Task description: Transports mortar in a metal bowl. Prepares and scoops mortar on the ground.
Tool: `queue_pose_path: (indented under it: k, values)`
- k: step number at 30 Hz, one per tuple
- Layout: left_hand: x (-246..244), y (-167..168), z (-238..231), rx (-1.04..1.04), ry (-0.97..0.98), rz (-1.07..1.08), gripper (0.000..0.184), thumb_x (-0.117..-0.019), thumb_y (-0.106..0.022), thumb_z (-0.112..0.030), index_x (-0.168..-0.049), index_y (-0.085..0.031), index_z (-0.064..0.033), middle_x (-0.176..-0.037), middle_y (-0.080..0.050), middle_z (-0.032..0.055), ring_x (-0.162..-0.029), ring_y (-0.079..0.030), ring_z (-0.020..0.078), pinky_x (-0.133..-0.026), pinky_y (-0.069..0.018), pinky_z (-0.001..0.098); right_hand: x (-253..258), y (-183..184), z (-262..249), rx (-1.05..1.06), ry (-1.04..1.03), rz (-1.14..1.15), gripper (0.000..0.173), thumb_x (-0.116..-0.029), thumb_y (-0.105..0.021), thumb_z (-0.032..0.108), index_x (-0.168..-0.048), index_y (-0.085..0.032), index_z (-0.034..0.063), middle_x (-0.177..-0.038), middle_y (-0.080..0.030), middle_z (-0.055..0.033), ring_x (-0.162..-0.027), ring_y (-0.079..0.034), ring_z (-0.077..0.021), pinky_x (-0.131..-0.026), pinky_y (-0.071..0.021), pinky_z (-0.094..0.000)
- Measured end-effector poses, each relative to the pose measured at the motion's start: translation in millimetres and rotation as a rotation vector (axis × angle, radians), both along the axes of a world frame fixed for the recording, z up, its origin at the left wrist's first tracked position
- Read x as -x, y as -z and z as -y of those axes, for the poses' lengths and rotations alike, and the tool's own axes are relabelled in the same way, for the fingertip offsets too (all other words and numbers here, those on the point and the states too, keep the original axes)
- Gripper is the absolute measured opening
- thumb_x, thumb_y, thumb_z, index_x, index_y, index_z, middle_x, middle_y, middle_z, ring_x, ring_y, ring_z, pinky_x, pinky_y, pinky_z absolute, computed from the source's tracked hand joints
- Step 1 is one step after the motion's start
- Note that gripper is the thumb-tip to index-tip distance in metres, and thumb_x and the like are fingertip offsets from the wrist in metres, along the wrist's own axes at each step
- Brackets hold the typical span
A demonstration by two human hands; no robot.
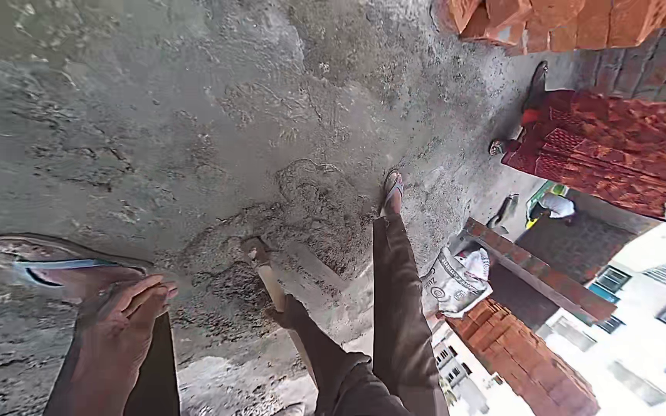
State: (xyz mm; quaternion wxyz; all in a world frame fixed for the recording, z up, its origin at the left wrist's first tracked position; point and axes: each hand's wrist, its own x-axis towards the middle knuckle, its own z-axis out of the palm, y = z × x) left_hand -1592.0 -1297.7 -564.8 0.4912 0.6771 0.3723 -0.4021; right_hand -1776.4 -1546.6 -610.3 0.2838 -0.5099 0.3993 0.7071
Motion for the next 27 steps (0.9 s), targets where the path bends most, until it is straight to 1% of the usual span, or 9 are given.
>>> queue_pose_path:
  k: [4,9,11,13,17,19,22,24,27]
  values:
    - [-38.7,-4.6,-33.2,-0.090,-0.313,0.151,0.041,-0.0982,-0.058,-0.029,-0.130,-0.062,-0.0031,-0.117,-0.071,0.0098,-0.103,-0.071,0.0149,-0.087,-0.0603,0.0319,21.9,51.0,-10.8,0.225,-0.263,-0.008,0.055,-0.0899,-0.076,0.040,-0.126,-0.064,0.0009,-0.117,-0.069,-0.0228,-0.106,-0.068,-0.0367,-0.091,-0.0546,-0.0570]
    - [-47.1,-20.3,-69.3,-0.003,-0.681,0.204,0.029,-0.1010,-0.058,-0.018,-0.124,-0.066,-0.0018,-0.114,-0.073,0.0105,-0.103,-0.073,0.0194,-0.088,-0.0616,0.0352,-43.1,-24.4,13.2,0.225,-0.337,0.076,0.027,-0.0904,-0.075,0.021,-0.102,-0.062,0.0012,-0.069,-0.062,-0.0106,-0.051,-0.060,-0.0200,-0.050,-0.0536,-0.0378]
    - [-47.1,-24.3,-83.9,-0.042,-0.792,0.236,0.027,-0.1016,-0.057,-0.016,-0.121,-0.067,-0.0003,-0.113,-0.073,0.0116,-0.102,-0.072,0.0186,-0.087,-0.0609,0.0351,-70.6,-47.3,-4.3,0.210,-0.358,0.201,0.027,-0.0871,-0.076,0.018,-0.103,-0.063,0.0004,-0.068,-0.062,-0.0112,-0.051,-0.060,-0.0211,-0.051,-0.0542,-0.0400]
    - [-49.7,-24.1,-102.8,-0.130,-0.898,0.257,0.026,-0.1006,-0.058,-0.016,-0.119,-0.068,-0.0003,-0.112,-0.073,0.0118,-0.100,-0.072,0.0174,-0.086,-0.0596,0.0337,-115.9,-36.6,-48.7,0.185,-0.406,0.351,0.029,-0.0830,-0.077,0.020,-0.101,-0.064,0.0014,-0.070,-0.063,-0.0120,-0.053,-0.061,-0.0233,-0.053,-0.0539,-0.0437]
    - [-46.4,-27.8,-133.8,-0.276,-1.118,0.300,0.023,-0.0997,-0.058,-0.011,-0.117,-0.068,0.0017,-0.117,-0.069,0.0151,-0.104,-0.070,0.0199,-0.087,-0.0590,0.0349,-231.1,-4.1,-192.8,-0.033,-0.476,0.570,0.024,-0.0828,-0.076,0.019,-0.097,-0.065,0.0031,-0.067,-0.063,-0.0092,-0.051,-0.060,-0.0203,-0.051,-0.0535,-0.0402]
    - [-42.6,-30.1,-144.2,-0.335,-1.167,0.316,0.026,-0.0993,-0.057,-0.010,-0.121,-0.066,0.0032,-0.119,-0.069,0.0151,-0.105,-0.069,0.0185,-0.090,-0.0579,0.0343,-286.6,5.0,-277.6,-0.220,-0.592,0.651,0.029,-0.0837,-0.076,0.022,-0.104,-0.065,0.0045,-0.076,-0.065,-0.0091,-0.059,-0.064,-0.0203,-0.059,-0.0569,-0.0412]
    - [-37.6,-30.2,-154.6,-0.331,-1.196,0.319,0.027,-0.1013,-0.056,-0.010,-0.123,-0.064,0.0038,-0.117,-0.069,0.0136,-0.105,-0.068,0.0169,-0.091,-0.0572,0.0334,-350.5,0.4,-413.2,-0.537,-0.763,0.855,0.043,-0.0896,-0.078,0.040,-0.109,-0.066,0.0032,-0.086,-0.069,-0.0145,-0.074,-0.069,-0.0271,-0.068,-0.0585,-0.0491]
    - [-34.4,-27.3,-152.3,-0.310,-1.170,0.311,0.025,-0.1012,-0.056,-0.010,-0.120,-0.066,0.0032,-0.117,-0.070,0.0133,-0.105,-0.069,0.0176,-0.090,-0.0579,0.0338,-382.8,13.7,-481.9,-0.691,-0.844,1.020,0.059,-0.0928,-0.066,0.061,-0.110,-0.068,0.0048,-0.093,-0.071,-0.0141,-0.085,-0.071,-0.0287,-0.074,-0.0590,-0.0534]
    - [-28.7,-29.1,-141.7,-0.272,-1.094,0.274,0.025,-0.1020,-0.054,-0.010,-0.120,-0.066,0.0025,-0.116,-0.070,0.0125,-0.104,-0.069,0.0177,-0.087,-0.0579,0.0332,-424.3,51.5,-521.3,-0.670,-0.989,1.210,0.073,-0.0937,-0.052,0.075,-0.110,-0.070,0.0056,-0.105,-0.072,-0.0152,-0.099,-0.071,-0.0313,-0.081,-0.0569,-0.0572]
